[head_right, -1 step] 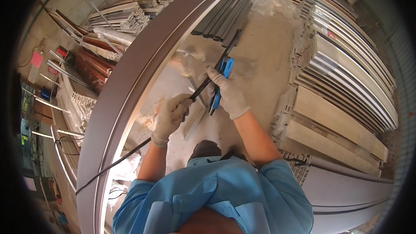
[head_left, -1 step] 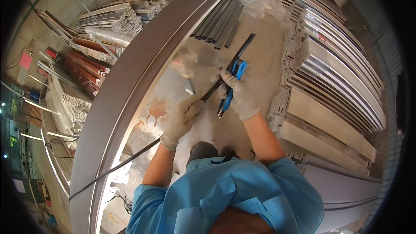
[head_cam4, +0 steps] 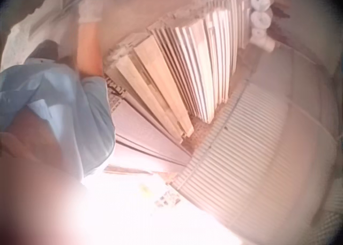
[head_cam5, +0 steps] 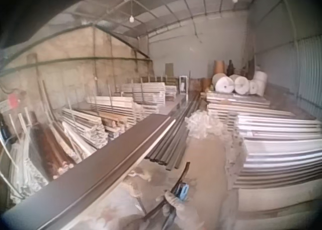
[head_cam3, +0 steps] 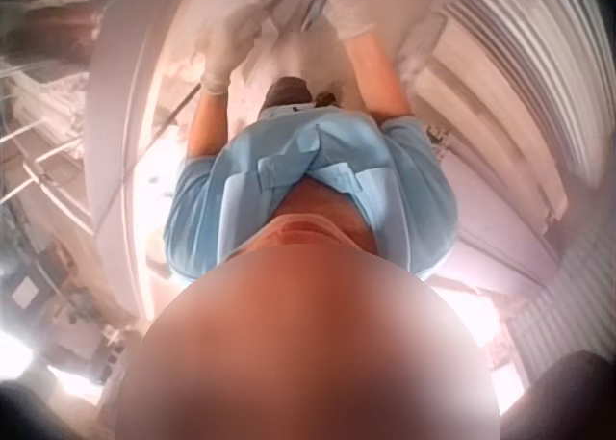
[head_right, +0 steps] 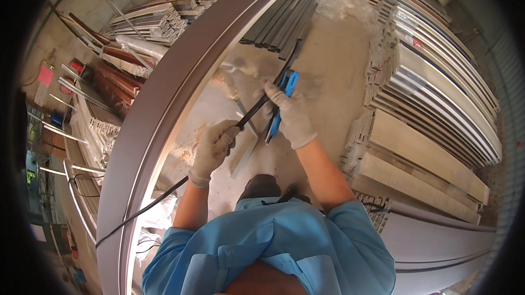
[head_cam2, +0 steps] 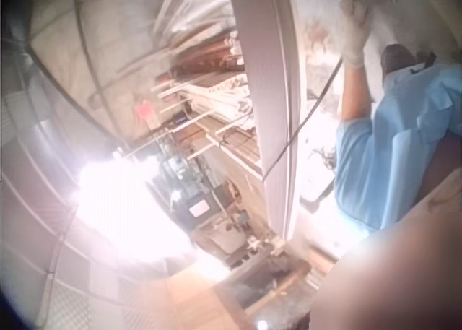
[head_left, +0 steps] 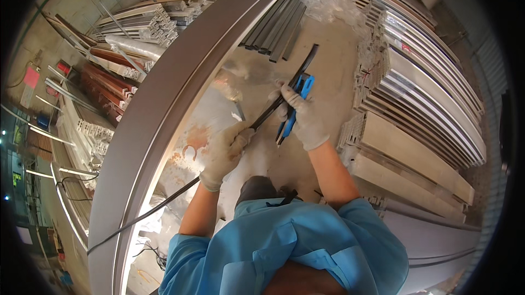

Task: The person picks up a large panel and places it on a workbench. They then use a blue utility knife to cut and insert a black sealant strip into a groove along the panel's edge. The person repeats this process on multiple panels, occasionally adjusting the strip and cutting it to length.

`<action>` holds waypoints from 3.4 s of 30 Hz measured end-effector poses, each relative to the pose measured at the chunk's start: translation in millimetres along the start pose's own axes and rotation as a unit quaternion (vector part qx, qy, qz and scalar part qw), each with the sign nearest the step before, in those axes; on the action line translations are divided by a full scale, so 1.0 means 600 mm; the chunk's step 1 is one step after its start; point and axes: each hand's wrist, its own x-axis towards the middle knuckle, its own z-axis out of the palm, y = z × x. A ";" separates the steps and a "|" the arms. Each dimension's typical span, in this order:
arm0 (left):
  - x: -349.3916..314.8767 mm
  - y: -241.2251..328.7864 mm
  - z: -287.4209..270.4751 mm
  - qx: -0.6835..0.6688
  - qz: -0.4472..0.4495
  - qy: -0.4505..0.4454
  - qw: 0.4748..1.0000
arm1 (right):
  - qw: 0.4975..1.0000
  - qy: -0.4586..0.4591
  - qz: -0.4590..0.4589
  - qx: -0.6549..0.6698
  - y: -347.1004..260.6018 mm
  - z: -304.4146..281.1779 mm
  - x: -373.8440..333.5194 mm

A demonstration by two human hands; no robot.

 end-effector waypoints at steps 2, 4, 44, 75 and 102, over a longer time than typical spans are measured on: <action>0.029 -0.005 0.004 0.008 0.009 -0.002 1.000 | 0.999 0.033 -0.021 0.010 -0.018 -0.033 0.049; 0.059 -0.003 0.002 0.006 -0.010 -0.014 1.000 | 0.998 0.034 -0.047 0.004 -0.036 -0.060 0.101; 0.957 -0.072 0.117 0.509 -0.012 0.291 0.810 | 0.982 -0.071 0.011 -0.173 -0.148 -0.303 1.158; 1.168 -0.061 0.062 0.497 0.069 0.057 0.863 | 0.989 -0.100 0.107 -0.035 -0.125 -0.288 1.155; 0.785 -0.047 0.025 0.528 -0.115 0.223 0.811 | 0.904 -0.018 0.156 -0.399 -0.148 -0.599 1.064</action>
